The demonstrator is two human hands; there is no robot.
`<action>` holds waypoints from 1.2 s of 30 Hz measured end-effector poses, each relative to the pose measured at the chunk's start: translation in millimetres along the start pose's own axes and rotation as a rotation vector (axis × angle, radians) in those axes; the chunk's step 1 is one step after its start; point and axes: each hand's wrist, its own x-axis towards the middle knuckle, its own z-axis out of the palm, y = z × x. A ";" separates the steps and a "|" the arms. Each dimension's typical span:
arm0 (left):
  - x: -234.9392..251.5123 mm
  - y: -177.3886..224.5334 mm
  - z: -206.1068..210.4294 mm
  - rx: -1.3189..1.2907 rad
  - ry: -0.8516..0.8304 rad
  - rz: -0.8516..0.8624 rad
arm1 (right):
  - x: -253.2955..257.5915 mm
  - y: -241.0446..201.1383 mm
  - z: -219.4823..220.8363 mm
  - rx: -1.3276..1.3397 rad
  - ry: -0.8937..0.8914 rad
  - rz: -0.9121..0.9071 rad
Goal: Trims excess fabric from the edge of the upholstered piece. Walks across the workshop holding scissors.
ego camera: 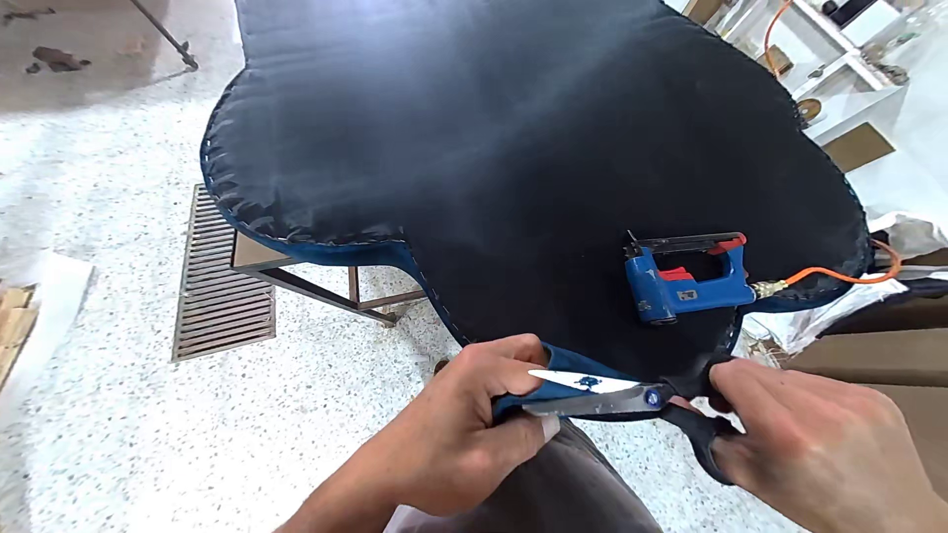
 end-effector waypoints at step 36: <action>0.2 1.2 10.3 -0.108 0.044 -0.037 | -7.3 0.8 -1.8 0.025 -0.010 -0.016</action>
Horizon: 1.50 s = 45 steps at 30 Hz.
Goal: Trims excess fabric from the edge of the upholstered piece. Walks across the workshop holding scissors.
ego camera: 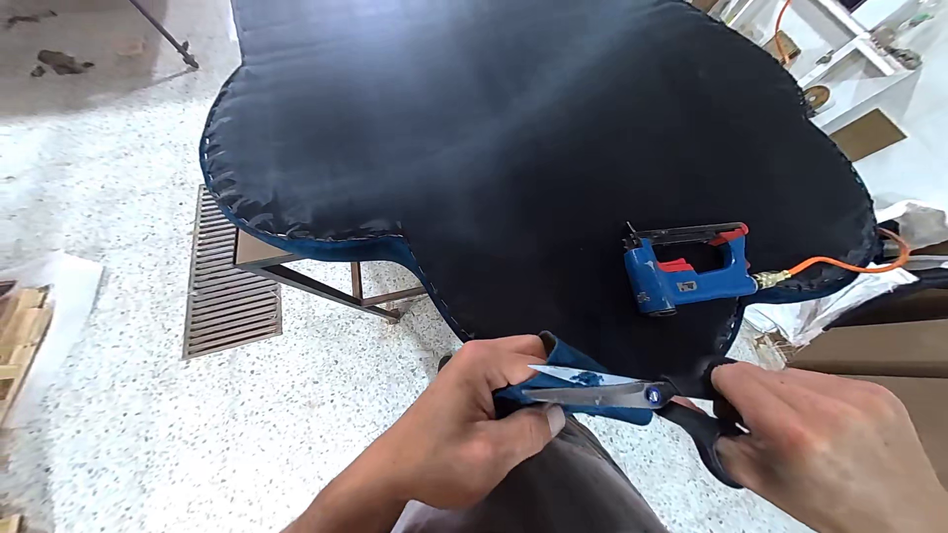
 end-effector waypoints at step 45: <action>1.8 2.5 -3.4 0.028 0.045 0.049 | 18.2 5.6 -14.0 -0.070 -0.038 -0.050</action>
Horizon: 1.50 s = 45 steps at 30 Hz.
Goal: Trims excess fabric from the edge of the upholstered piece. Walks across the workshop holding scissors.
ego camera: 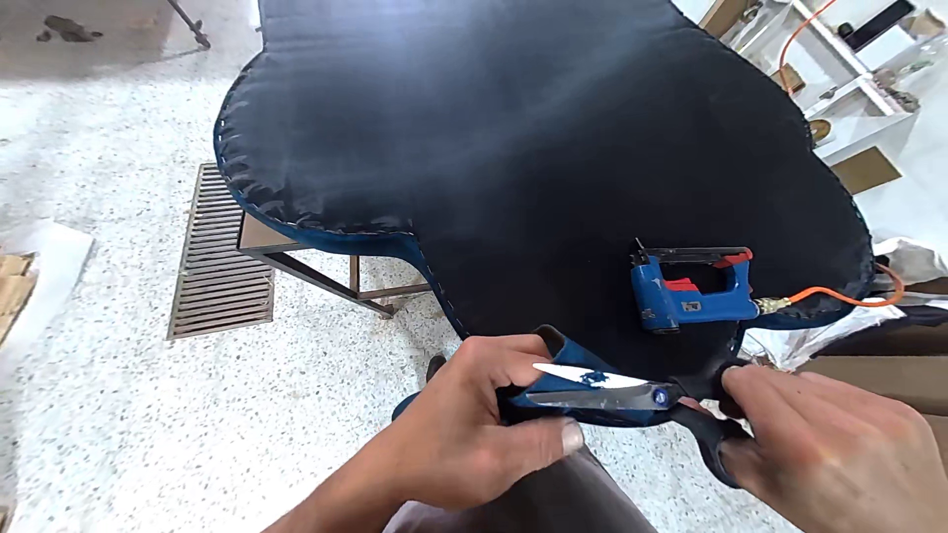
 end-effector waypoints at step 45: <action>-5.0 -5.4 -9.0 0.016 -0.016 0.036 | 5.6 -2.9 -9.5 -0.025 -0.035 -0.019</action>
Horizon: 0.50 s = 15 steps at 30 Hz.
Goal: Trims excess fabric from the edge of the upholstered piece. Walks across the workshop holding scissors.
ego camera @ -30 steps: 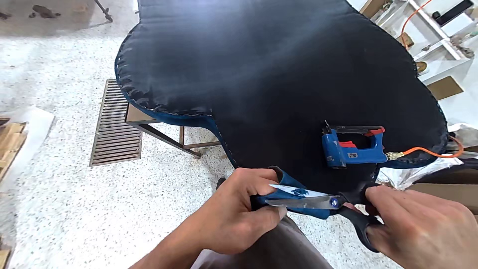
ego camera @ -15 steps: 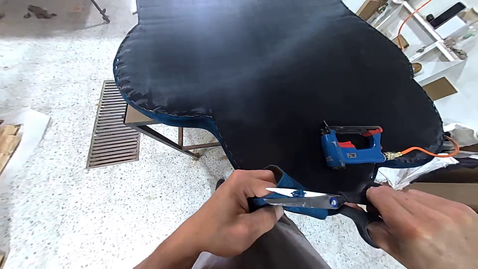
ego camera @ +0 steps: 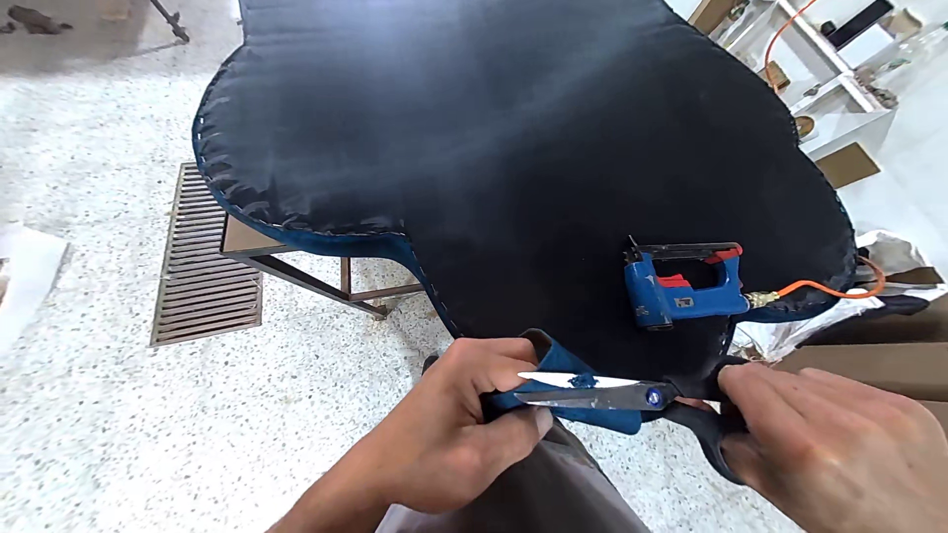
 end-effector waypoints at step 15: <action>8.2 -1.7 -0.5 0.010 -0.022 -0.010 | -2.6 4.0 -0.6 0.019 -0.029 0.012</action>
